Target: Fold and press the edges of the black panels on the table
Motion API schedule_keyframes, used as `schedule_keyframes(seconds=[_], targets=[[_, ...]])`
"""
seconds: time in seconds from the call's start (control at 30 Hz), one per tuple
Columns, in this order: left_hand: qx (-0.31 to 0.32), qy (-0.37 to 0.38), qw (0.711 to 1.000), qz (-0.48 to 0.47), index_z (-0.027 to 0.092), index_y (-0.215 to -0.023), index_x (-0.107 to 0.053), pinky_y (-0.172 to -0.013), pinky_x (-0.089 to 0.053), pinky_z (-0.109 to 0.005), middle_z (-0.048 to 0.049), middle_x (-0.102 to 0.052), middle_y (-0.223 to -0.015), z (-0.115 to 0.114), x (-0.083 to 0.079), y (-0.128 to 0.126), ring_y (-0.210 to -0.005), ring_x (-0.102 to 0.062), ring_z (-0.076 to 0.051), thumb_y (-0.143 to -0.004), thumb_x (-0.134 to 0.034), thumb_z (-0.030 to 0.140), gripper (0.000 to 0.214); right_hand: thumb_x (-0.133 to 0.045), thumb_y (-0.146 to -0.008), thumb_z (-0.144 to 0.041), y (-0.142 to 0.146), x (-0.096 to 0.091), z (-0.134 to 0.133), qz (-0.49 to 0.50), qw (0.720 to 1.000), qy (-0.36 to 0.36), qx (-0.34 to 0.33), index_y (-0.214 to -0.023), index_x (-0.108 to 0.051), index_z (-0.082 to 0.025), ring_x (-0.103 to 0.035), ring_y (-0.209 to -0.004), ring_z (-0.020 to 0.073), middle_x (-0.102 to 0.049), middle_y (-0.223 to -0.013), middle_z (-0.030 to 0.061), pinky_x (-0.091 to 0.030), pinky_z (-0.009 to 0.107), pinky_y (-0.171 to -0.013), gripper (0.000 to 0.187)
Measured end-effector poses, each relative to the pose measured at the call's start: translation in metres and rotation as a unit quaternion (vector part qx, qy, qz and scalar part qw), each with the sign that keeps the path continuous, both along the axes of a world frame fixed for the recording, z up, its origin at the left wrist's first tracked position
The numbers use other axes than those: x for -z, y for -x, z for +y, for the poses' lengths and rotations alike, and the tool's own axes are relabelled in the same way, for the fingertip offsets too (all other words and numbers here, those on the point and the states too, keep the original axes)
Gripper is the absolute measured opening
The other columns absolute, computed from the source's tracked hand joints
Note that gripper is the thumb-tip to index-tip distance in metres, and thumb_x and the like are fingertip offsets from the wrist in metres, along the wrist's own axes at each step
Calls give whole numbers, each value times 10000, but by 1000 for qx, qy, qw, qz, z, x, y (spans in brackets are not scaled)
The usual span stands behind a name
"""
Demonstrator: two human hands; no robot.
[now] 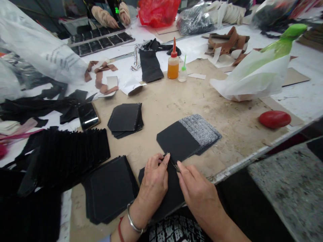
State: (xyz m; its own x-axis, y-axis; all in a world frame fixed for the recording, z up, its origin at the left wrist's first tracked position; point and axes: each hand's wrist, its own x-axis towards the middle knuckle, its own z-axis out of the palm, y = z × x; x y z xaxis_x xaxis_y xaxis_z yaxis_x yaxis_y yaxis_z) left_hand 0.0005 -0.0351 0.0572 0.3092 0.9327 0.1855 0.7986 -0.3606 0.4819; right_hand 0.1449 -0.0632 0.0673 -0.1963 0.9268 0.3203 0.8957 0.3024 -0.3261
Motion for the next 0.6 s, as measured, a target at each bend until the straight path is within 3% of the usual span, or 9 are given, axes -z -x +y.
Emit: schedule_keyframes(seconds=[0.1, 0.23, 0.4, 0.6], targets=[[-5, 23, 1000, -4, 154, -1245, -490, -856, -487, -380, -98, -514, -1005, 2, -5, -1, -952, -500, -192, -856, -407, 91, 403, -396, -926, -178, -8, -4, -9, 31, 999, 4, -6, -1041, -607, -105, -583, -673, 136, -590, -754, 56, -452, 238, -607, 251], [-26, 33, 999, -32, 168, -1194, -534, -848, -490, -380, -83, -517, -984, 5, -9, -3, -924, -516, -184, -882, -441, 199, 327, -430, -898, -113, -9, 0, -16, -27, 999, -40, -20, -992, -621, -90, -556, -630, 134, -571, -695, 40, -423, 239, -581, 213], [-39, 25, 998, -53, 159, -1134, -579, -835, -494, -373, -77, -528, -951, 7, -6, -4, -914, -526, -180, -875, -488, 255, 291, -429, -888, -92, -11, 5, -16, -92, 993, -63, -42, -983, -629, -92, -522, -612, 139, -564, -692, 43, -404, 252, -567, 221], [-49, -2, 998, -49, 142, -1093, -605, -820, -494, -366, -73, -532, -922, 8, -1, -5, -896, -521, -186, -834, -562, 252, 285, -465, -897, -145, -15, 4, -19, -64, 995, -63, -37, -1019, -620, -91, -532, -640, 142, -565, -699, 44, -411, 253, -576, 204]])
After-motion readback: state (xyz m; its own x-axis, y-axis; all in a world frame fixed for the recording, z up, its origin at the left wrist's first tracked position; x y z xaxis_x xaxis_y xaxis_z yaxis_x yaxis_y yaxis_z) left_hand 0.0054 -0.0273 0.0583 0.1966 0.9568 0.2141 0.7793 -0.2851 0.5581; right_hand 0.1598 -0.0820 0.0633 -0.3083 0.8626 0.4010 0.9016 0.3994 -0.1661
